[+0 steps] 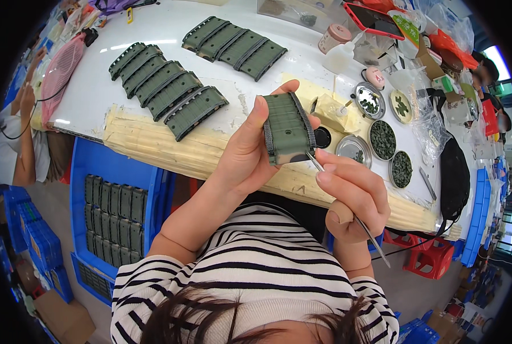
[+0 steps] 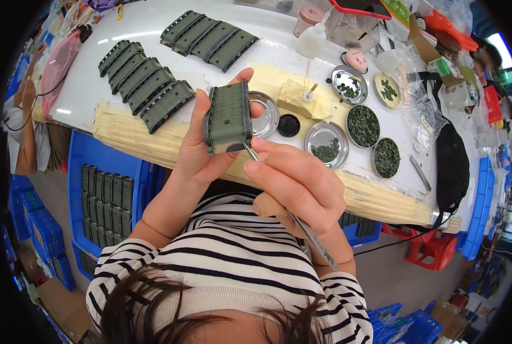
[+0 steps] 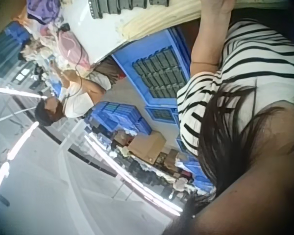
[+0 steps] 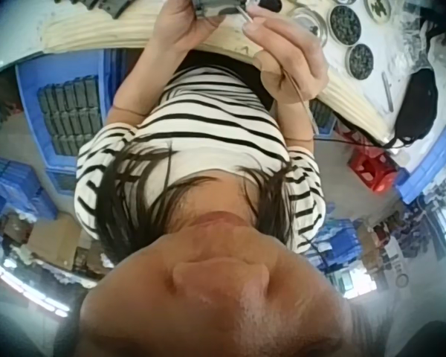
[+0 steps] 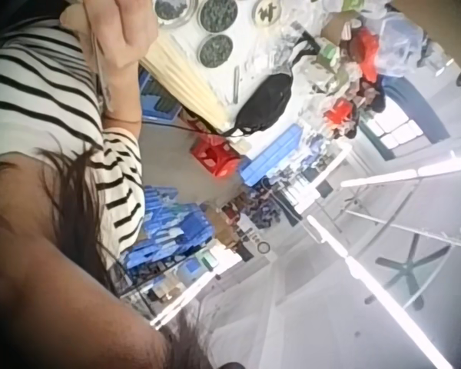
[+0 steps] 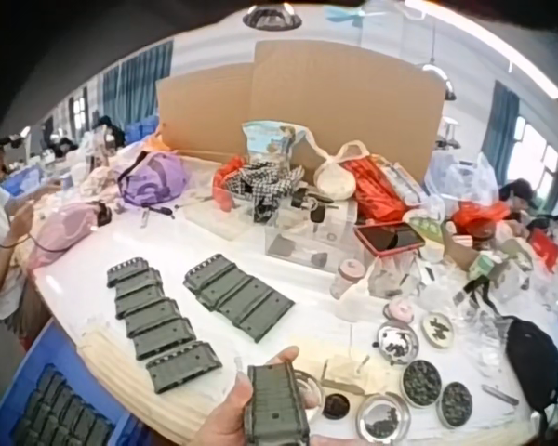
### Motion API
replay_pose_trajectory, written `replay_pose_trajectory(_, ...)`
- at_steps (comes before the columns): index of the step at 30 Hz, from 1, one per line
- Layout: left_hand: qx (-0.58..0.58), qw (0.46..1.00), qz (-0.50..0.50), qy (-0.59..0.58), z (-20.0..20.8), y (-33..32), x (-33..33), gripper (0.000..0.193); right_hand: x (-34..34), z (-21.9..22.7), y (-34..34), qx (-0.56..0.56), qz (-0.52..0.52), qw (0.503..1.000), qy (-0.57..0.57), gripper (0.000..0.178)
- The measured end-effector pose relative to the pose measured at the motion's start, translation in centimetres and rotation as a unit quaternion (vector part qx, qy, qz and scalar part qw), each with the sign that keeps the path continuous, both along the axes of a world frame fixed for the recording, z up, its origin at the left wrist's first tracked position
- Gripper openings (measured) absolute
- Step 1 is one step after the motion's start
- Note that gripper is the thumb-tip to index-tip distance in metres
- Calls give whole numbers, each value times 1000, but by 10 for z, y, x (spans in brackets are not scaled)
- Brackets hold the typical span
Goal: Assembling small plastic parts onto green toy tank bodies using tweezers.
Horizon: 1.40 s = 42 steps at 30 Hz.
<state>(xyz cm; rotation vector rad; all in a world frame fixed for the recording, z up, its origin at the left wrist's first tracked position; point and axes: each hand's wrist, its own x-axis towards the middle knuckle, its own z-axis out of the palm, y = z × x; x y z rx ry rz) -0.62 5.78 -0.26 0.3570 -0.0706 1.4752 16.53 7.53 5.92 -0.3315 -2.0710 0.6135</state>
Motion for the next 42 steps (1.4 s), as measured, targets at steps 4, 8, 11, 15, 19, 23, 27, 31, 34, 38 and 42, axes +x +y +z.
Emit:
replay_pose_trajectory(4, -8, 1000, -3, -2, 1, -1, 1, 59, 0, 1, 2, -1, 4, 1000, -2, 34)
replay_pose_trajectory(8, -10, 1000, -5, 3, 2, -1, 0, 60, -1, 1, 5, 9, 17, 1000, 8, 34)
replay_pose_trajectory(11, -16, 1000, -6, 6, 3, -2, 1, 60, -2, -1, 6, 18, 23, 999, 18, 33)
replay_pose_trajectory(15, -70, 993, 31, 87, 9, -3, 5, 72, -1, -2, 7, 20, 23, 999, 19, 32)
replay_pose_trajectory(19, -71, 994, 22, 85, 9, -3, 5, 71, 1, -1, 8, 17, 26, 999, 16, 31)
replay_pose_trajectory(23, -84, 991, 22, 105, 10, -4, 6, 71, 2, 1, 7, 15, 22, 1000, 3, 32)
replay_pose_trajectory(27, -51, 997, 3, 61, 6, -2, 5, 67, 4, -1, 8, 13, 16, 1000, 12, 30)
replay_pose_trajectory(31, -52, 998, -2, 28, 6, -1, 5, 67, 3, -5, 8, -25, 6, 998, 53, 29)
replay_pose_trajectory(34, -139, 990, 1, 0, 14, -3, 10, 71, 6, -8, 8, -39, -15, 997, 63, 38)
replay_pose_trajectory(38, -148, 979, -71, -123, 2, -4, 4, 69, 8, -7, 5, -41, -24, 996, 70, 46)
replay_pose_trajectory(42, -166, 972, -88, -142, 5, -4, 2, 68, 8, -4, 4, -16, -21, 999, 40, 43)
